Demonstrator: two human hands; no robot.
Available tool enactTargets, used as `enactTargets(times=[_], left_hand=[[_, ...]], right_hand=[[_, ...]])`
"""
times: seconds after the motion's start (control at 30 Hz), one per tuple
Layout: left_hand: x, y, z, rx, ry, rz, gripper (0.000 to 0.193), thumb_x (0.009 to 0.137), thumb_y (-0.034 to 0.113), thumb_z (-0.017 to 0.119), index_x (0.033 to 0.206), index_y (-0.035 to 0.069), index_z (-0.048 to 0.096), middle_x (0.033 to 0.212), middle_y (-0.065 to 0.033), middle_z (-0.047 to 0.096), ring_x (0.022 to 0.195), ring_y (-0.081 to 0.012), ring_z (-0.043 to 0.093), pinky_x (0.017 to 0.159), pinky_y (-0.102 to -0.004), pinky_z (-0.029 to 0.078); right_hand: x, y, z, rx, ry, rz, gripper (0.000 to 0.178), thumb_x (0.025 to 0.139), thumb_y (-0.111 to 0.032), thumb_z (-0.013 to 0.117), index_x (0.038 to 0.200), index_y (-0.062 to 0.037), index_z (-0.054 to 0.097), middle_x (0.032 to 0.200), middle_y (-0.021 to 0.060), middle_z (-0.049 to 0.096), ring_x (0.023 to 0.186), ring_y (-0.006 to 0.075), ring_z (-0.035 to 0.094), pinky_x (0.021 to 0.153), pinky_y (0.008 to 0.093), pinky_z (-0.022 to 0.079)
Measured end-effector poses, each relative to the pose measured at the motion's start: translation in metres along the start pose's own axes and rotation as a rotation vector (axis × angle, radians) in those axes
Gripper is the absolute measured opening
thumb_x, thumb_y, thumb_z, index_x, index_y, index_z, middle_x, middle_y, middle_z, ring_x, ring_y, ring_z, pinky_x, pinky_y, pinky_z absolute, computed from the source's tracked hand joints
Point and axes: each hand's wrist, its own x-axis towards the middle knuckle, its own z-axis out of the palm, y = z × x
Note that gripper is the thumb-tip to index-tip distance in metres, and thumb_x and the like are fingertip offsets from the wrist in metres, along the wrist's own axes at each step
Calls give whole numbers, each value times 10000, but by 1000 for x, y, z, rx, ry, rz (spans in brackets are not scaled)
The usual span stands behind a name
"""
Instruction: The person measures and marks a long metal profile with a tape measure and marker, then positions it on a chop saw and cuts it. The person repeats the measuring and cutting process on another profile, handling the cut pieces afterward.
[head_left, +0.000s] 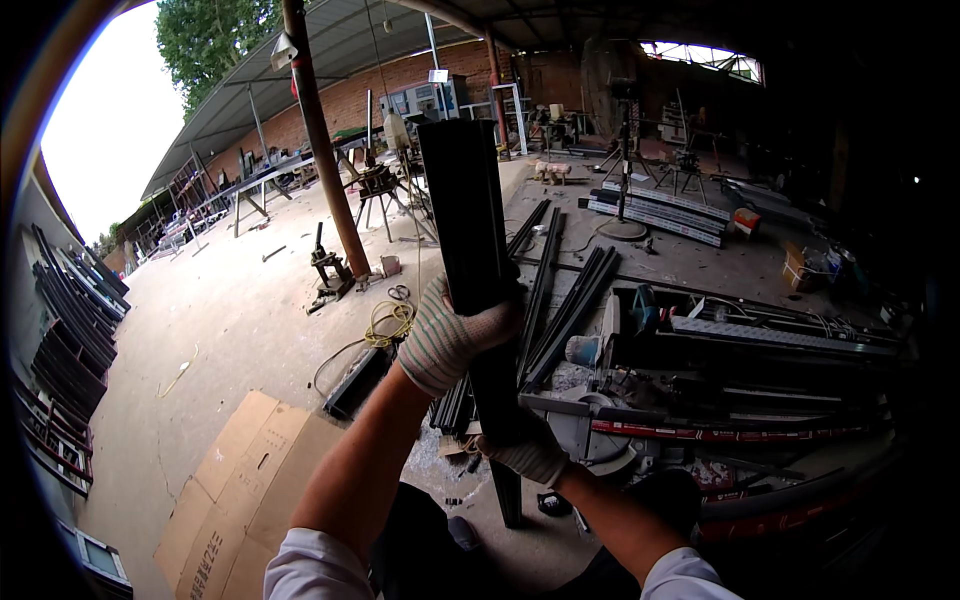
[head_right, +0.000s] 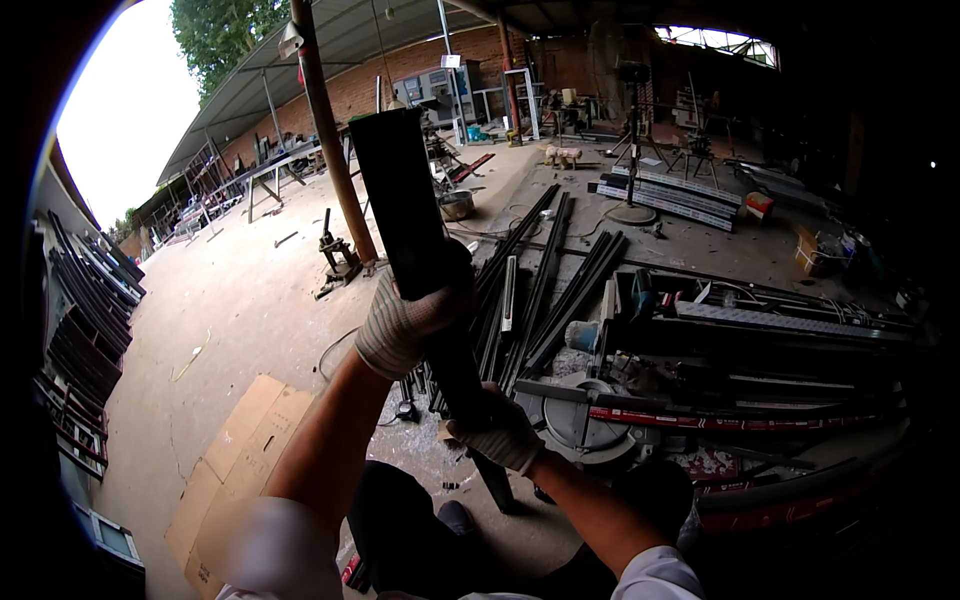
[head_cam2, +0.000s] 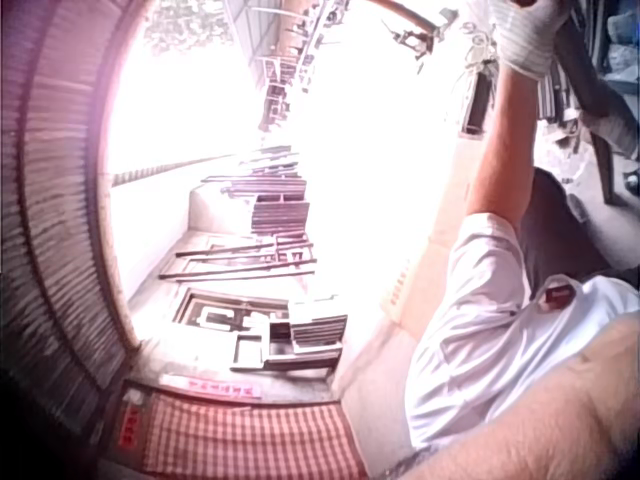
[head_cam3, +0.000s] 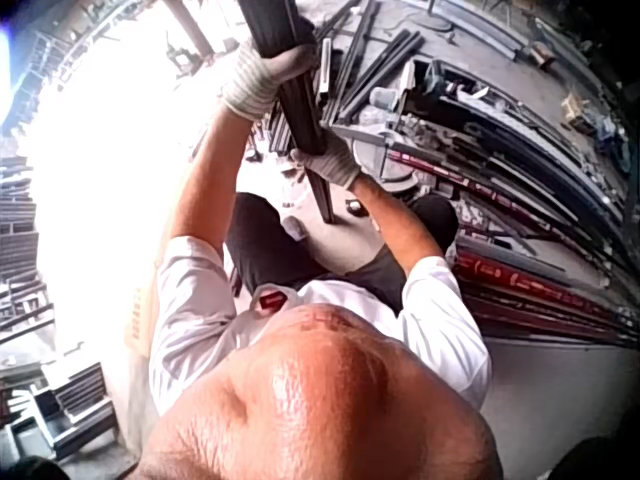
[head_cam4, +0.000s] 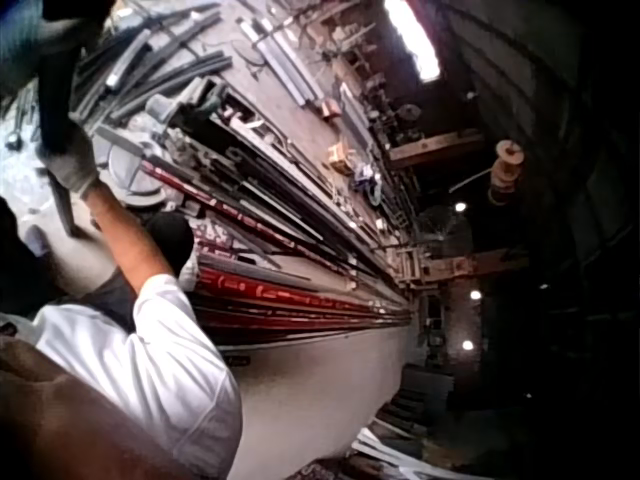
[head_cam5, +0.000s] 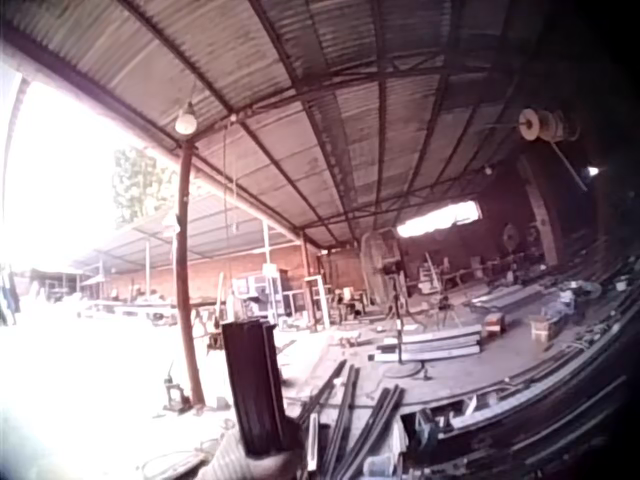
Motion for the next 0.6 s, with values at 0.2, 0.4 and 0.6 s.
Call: enactTargets(times=[0.2, 0.4, 0.6], left_hand=[[-7, -2, 5, -17, 55, 17, 351, 848, 286, 826, 1054, 59, 656, 888, -16, 660, 787, -124, 634, 709, -298, 525], [-16, -16, 14, -12, 142, -32, 226, 848, 189, 813, 978, 65, 676, 826, 35, 670, 743, -62, 619, 679, -252, 523], [-31, -21, 35, 75, 185, 0, 163, 846, 138, 790, 934, 90, 662, 792, 44, 647, 737, -65, 620, 674, -255, 515]], right_hand=[[0, 4, 6, -80, 36, -13, 711, 782, -467, 896, 1230, -44, 542, 999, 58, 660, 930, 170, 656, 849, 343, 564], [-2, 4, 7, -6, 20, -22, 679, 805, -446, 879, 1231, -43, 538, 1015, 82, 662, 938, 190, 657, 849, 354, 562], [-5, 11, 4, -60, 56, -64, 628, 834, -387, 840, 1253, -37, 530, 1047, 107, 675, 976, 236, 675, 881, 383, 558]])
